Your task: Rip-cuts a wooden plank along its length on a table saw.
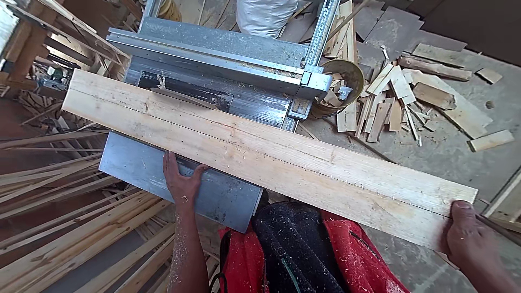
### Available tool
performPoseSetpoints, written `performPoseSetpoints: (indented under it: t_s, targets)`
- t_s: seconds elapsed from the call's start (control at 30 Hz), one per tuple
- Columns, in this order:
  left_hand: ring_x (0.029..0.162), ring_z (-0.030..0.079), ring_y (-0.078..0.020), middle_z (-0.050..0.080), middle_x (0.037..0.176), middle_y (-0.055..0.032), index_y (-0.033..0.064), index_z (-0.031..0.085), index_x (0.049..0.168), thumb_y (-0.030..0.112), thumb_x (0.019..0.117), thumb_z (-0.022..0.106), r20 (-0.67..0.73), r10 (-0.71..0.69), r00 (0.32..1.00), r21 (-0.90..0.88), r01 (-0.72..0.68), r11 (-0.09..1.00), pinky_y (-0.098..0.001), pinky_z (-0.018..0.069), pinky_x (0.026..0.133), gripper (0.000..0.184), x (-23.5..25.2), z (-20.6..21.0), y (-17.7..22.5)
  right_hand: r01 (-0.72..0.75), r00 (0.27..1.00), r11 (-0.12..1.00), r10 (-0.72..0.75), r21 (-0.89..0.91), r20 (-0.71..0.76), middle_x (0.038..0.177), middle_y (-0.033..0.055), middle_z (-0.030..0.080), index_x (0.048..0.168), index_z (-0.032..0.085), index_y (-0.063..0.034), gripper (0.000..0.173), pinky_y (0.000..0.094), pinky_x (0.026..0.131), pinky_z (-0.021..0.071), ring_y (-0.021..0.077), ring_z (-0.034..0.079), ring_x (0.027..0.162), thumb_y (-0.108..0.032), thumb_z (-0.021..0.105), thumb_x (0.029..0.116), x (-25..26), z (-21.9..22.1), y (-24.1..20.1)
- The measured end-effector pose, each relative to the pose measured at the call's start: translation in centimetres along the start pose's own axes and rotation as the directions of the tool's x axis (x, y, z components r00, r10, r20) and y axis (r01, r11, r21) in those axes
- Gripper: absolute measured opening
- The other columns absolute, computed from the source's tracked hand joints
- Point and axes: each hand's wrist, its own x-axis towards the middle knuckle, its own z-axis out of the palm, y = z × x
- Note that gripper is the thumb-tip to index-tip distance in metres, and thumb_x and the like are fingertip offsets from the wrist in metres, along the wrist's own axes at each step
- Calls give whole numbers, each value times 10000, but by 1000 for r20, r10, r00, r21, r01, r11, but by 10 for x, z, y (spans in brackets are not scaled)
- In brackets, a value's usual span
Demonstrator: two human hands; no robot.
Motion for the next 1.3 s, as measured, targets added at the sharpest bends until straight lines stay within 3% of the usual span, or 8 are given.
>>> performPoseSetpoints:
  t_s: [0.83,1.07,1.2,1.3]
  targets:
    - [1549,268,-304,345,1635,-190,0,373,1562,761,704,741,13,-3,1000,13,3,1000,-443,227,1262,1204,18,-8,-14,-23,1000,1000,23,21,13,747,75,617,978,645,-65,797,466,604,539,168,635,646,-785,304,968,-12,19,-8]
    - [1555,250,-305,329,1645,-185,10,356,1573,747,712,745,18,-9,1000,-2,9,1000,-439,206,1268,1197,25,-12,-20,-23,999,998,21,58,30,775,56,621,1034,644,-66,770,442,624,551,142,637,664,-760,314,983,-17,26,-15]
    - [1553,262,-304,339,1639,-193,4,379,1561,790,688,721,14,-9,1000,-8,9,1000,-433,196,1271,1224,26,-13,-16,-1,1000,999,0,40,20,767,58,611,1005,639,-65,768,439,623,542,134,625,661,-756,306,987,-14,27,-14]
    - [1554,255,-302,319,1649,-190,6,375,1563,707,699,778,28,-27,999,-21,28,999,-443,205,1271,1184,22,-15,-11,38,998,999,-38,-1,39,798,86,615,1045,634,-38,791,462,649,541,150,627,685,-745,282,998,-13,22,-14]
